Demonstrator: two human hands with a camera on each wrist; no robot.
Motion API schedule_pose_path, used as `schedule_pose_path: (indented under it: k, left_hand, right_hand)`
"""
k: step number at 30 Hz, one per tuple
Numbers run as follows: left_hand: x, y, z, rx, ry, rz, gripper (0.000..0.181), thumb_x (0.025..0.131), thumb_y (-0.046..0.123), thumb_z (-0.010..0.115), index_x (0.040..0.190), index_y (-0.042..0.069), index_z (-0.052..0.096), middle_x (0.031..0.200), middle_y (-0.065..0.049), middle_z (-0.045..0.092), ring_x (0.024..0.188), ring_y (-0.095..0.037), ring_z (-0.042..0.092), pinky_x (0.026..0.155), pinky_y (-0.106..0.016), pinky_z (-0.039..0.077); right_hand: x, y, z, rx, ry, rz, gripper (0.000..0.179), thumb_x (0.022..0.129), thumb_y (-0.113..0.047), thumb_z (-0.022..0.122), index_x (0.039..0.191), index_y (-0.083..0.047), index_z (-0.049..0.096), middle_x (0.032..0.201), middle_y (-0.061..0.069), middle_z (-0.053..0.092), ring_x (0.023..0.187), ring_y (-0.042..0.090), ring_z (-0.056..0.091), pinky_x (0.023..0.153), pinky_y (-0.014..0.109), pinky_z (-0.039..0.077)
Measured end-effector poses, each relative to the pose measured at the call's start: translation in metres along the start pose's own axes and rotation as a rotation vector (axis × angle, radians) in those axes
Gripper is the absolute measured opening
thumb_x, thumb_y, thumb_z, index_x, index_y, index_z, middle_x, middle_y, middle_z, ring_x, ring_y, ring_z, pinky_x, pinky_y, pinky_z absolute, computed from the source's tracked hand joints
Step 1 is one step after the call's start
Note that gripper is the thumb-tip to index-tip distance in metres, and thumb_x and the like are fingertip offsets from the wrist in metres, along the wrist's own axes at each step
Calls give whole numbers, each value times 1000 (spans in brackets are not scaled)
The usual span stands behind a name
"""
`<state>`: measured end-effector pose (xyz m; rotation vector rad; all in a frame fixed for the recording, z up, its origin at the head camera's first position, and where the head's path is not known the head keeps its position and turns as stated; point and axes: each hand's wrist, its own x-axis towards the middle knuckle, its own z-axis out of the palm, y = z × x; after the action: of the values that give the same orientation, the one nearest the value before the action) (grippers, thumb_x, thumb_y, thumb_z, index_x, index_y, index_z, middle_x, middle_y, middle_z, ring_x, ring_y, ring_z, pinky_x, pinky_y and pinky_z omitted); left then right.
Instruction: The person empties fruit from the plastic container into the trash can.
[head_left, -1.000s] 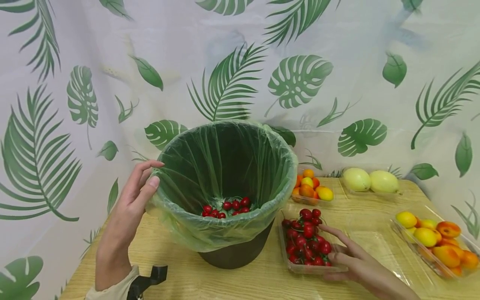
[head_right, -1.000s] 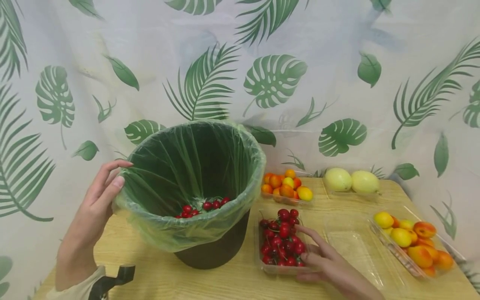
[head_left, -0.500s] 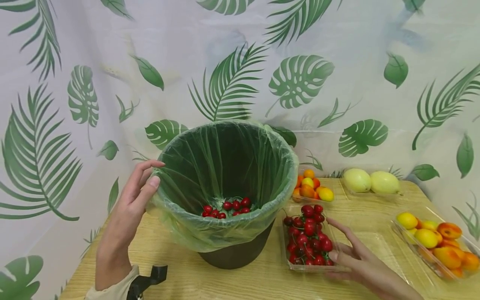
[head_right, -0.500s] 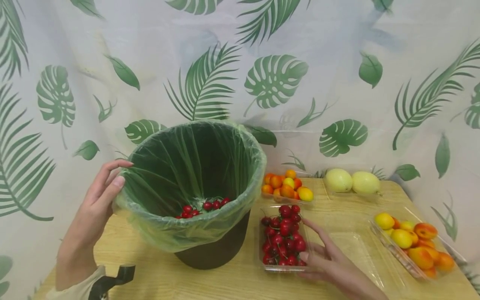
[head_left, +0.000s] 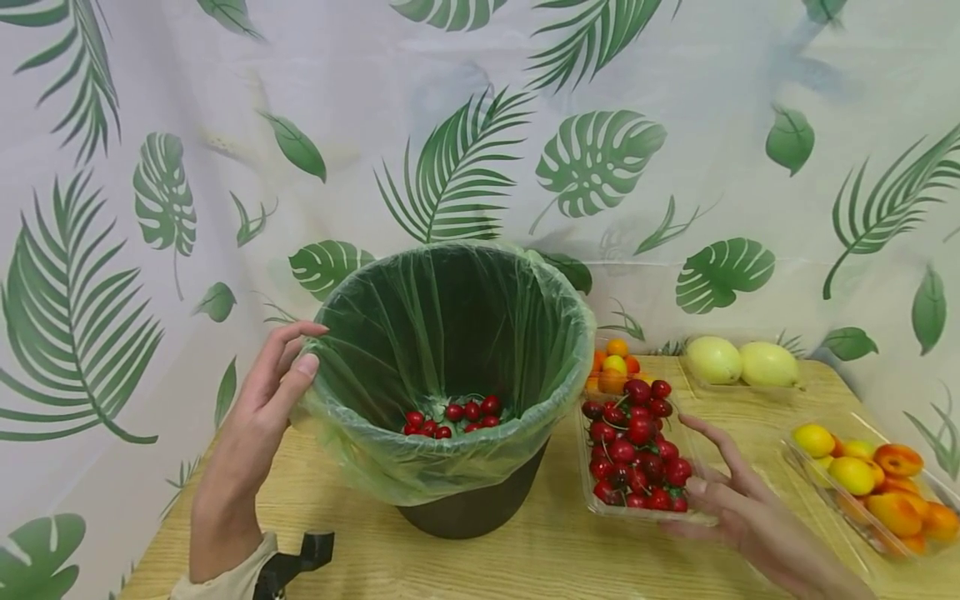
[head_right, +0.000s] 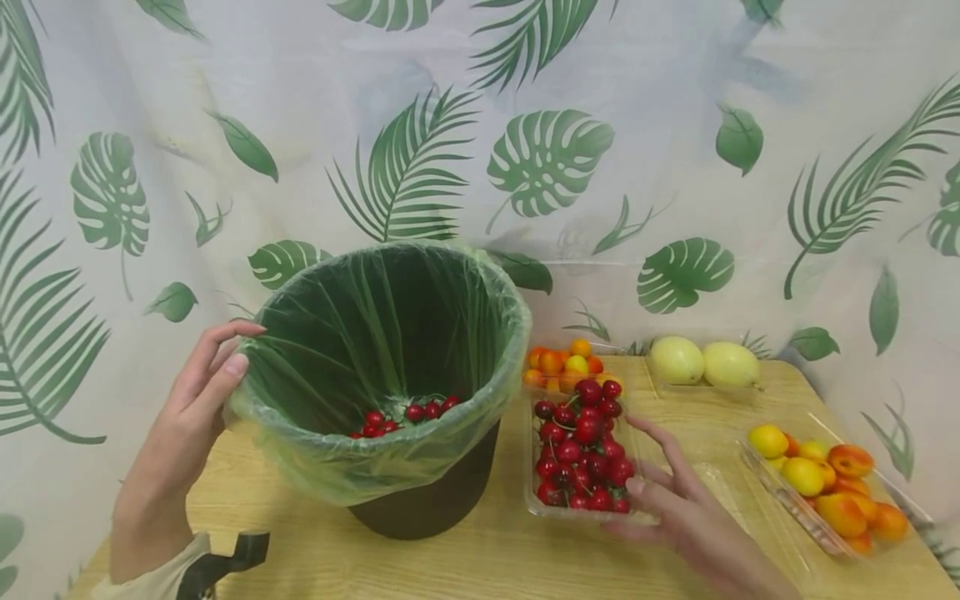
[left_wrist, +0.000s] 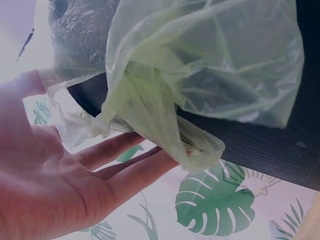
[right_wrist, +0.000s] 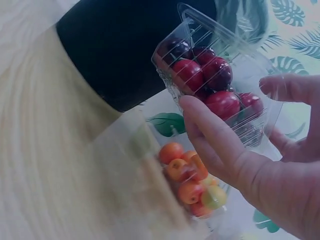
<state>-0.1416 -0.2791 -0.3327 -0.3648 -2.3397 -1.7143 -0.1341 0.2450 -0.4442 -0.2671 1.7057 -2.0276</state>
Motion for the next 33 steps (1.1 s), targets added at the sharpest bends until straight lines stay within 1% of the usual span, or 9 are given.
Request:
schedule_pose_path:
  k: [3, 5, 6, 10, 13, 17, 20, 25, 33]
  left_hand:
    - [0, 0, 0, 4, -2, 4, 37, 111, 29, 44, 146, 18, 45, 165, -6, 26, 153, -32, 20, 104, -78, 21]
    - [0, 0, 0, 8, -7, 5, 37, 111, 29, 44, 146, 18, 45, 165, -7, 26, 152, -33, 21, 105, -78, 21]
    - [0, -1, 0, 12, -9, 5, 37, 111, 29, 44, 146, 18, 45, 165, -7, 26, 152, -33, 21, 105, -77, 21]
    - [1, -2, 1, 23, -13, 0, 37, 111, 31, 44, 147, 19, 45, 165, -7, 26, 152, -34, 21, 106, -77, 21]
    - [1, -2, 0, 23, -9, -1, 38, 111, 31, 44, 147, 19, 44, 165, -6, 26, 152, -33, 21, 105, -78, 21]
    - [1, -2, 0, 17, -3, 9, 37, 111, 29, 44, 146, 18, 45, 165, -6, 26, 153, -34, 20, 105, -79, 20]
    - [0, -2, -1, 15, 2, 12, 36, 111, 28, 44, 146, 17, 45, 165, -5, 25, 153, -33, 19, 106, -79, 19]
    - [0, -3, -1, 10, 6, 12, 37, 111, 28, 45, 146, 17, 45, 165, -5, 26, 153, -32, 19, 107, -77, 19]
    - [2, -2, -1, 14, 4, 27, 36, 111, 27, 45, 145, 17, 46, 164, -5, 27, 153, -32, 21, 110, -74, 20]
  right_hand:
    - [-1, -4, -7, 44, -67, -53, 70, 110, -3, 30, 163, -42, 4, 160, 22, -6, 149, 28, 26, 95, 65, 48]
    - [-1, -7, -13, 76, -119, -91, 70, 110, -1, 26, 163, -41, 3, 156, 19, 2, 140, 19, 44, 96, 64, 48]
    - [-1, -9, -15, 96, -141, -97, 70, 110, -2, 24, 162, -42, 2, 155, 13, -2, 132, 14, 51, 97, 63, 48]
    - [-1, -18, -21, 151, -157, -108, 71, 108, -1, 21, 161, -45, 0, 150, 10, -4, 134, 14, 50, 99, 60, 48]
    - [-1, -29, -22, 163, -148, -124, 74, 108, 0, 20, 161, -47, -1, 151, 8, -14, 140, 8, 34, 100, 59, 48]
    - [0, -47, -22, 157, -169, -205, 76, 107, 3, 20, 163, -44, -3, 156, 12, -25, 141, 12, 37, 99, 60, 48]
    - [3, -61, -20, 143, -176, -267, 77, 107, 5, 21, 164, -41, -3, 158, 15, -33, 135, 27, 53, 97, 60, 49]
    - [6, -80, -18, 113, -131, -325, 77, 106, 5, 23, 164, -40, 0, 161, 14, -31, 134, 25, 54, 95, 59, 51]
    - [9, -97, -13, 102, -110, -432, 78, 105, 10, 23, 166, -34, 2, 162, 13, 1, 129, 31, 58, 92, 59, 52]
